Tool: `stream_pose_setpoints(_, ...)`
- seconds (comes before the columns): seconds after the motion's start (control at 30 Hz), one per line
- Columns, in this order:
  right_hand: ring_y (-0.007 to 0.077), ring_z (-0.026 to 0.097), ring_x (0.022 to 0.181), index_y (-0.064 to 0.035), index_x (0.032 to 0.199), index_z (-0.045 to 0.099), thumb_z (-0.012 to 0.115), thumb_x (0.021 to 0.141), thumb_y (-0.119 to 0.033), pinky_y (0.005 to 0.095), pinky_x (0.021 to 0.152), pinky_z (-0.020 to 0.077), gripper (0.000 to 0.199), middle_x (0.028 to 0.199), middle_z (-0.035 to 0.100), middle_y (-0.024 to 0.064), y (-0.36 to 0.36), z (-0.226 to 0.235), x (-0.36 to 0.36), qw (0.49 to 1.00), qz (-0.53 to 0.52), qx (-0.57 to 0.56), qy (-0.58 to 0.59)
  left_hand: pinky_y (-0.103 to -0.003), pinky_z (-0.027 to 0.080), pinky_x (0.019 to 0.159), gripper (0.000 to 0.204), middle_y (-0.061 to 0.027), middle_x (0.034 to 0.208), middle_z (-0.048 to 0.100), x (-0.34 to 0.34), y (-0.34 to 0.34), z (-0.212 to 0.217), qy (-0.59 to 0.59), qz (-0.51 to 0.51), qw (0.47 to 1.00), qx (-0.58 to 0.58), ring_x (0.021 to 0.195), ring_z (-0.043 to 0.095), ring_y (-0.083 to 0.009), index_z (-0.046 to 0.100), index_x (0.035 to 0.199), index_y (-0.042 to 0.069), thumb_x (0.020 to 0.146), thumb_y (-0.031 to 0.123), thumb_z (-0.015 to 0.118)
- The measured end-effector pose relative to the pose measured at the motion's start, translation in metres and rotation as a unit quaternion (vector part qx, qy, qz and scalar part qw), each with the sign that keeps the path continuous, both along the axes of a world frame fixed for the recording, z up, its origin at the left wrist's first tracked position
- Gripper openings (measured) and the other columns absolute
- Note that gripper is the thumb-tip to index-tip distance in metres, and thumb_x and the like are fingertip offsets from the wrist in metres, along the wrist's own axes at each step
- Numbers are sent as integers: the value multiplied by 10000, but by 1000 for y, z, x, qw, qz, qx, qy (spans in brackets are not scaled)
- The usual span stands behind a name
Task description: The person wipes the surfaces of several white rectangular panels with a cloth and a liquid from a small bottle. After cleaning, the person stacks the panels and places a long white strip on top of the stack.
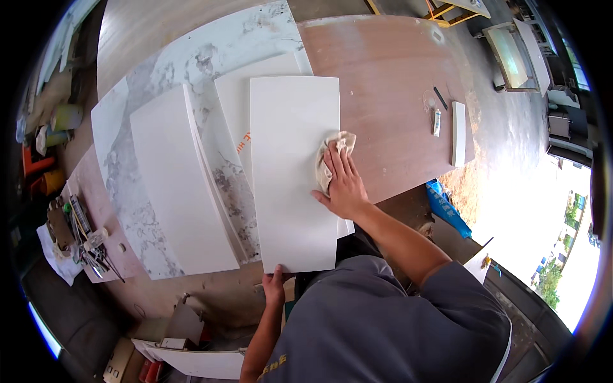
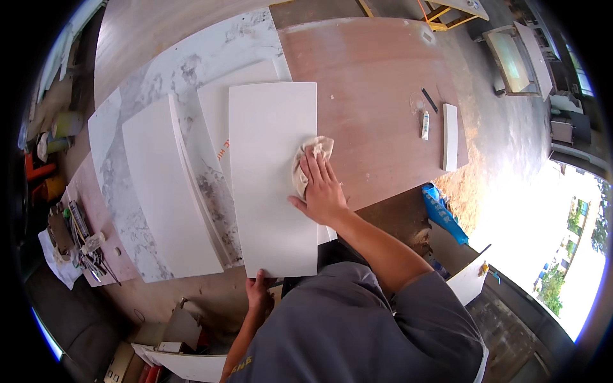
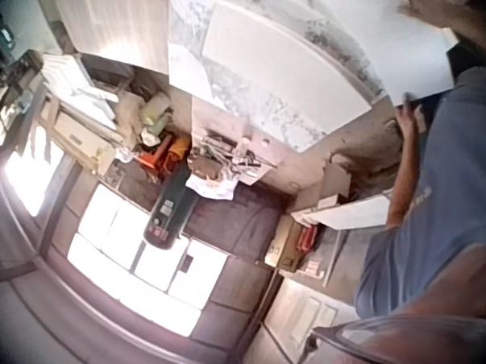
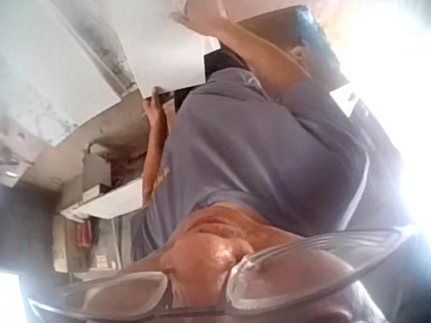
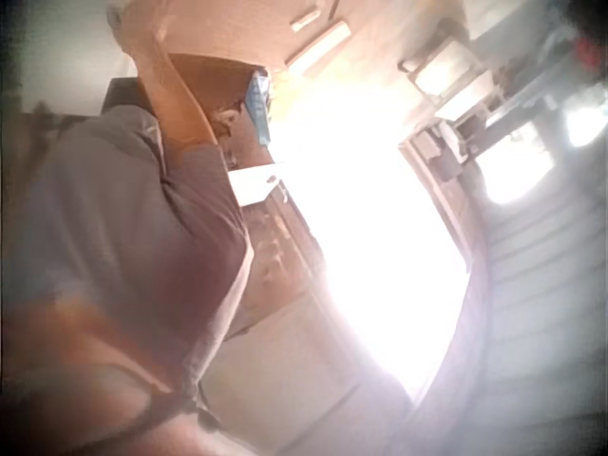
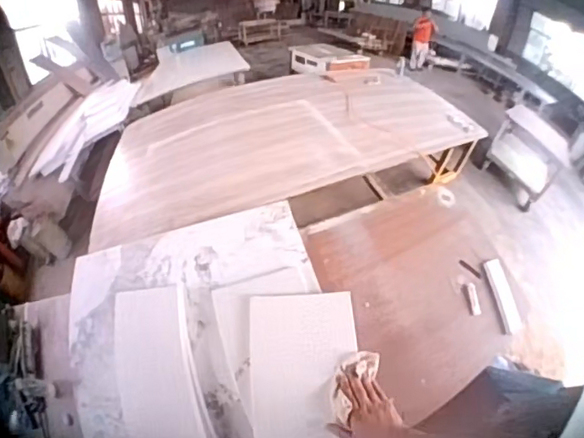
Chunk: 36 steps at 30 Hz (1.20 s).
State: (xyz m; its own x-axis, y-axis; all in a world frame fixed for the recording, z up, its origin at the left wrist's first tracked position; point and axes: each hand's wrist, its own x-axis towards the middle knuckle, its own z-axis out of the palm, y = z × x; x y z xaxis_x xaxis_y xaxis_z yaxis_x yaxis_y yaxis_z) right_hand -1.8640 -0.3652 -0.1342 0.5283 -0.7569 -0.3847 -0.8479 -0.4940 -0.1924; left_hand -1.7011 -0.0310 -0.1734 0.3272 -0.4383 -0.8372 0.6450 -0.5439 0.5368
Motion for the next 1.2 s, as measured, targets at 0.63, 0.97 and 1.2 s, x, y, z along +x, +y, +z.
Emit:
stream_pose_setpoints(0.63,394,139,1511,14,1557,181,553,911,-566,457,1244,128,944,1633,126,220,200,16,-60,962,233,144,-11,-390,569,866,420,-131,1103,662,2,-10,-4,17,-43,998,-48,960,688,-237,520,1268,-20,1035,330,521)
stream_pose_setpoints(0.97,327,347,1437,27,1475,374,557,935,-437,440,1214,230,735,1585,328,155,194,-42,57,943,285,8,-171,-449,328,1149,903,-219,1382,540,25,12,1,215,56,960,-171,1321,484,-326,454,1392,-54,995,694,143)
stream_pose_setpoints(1.2,310,336,1444,2,1469,397,580,919,-419,447,1217,216,716,1584,327,143,190,2,55,927,320,29,-194,-422,325,1131,906,-151,1353,570,30,20,-25,255,53,943,-207,1286,502,-283,479,1371,-19,973,731,162)
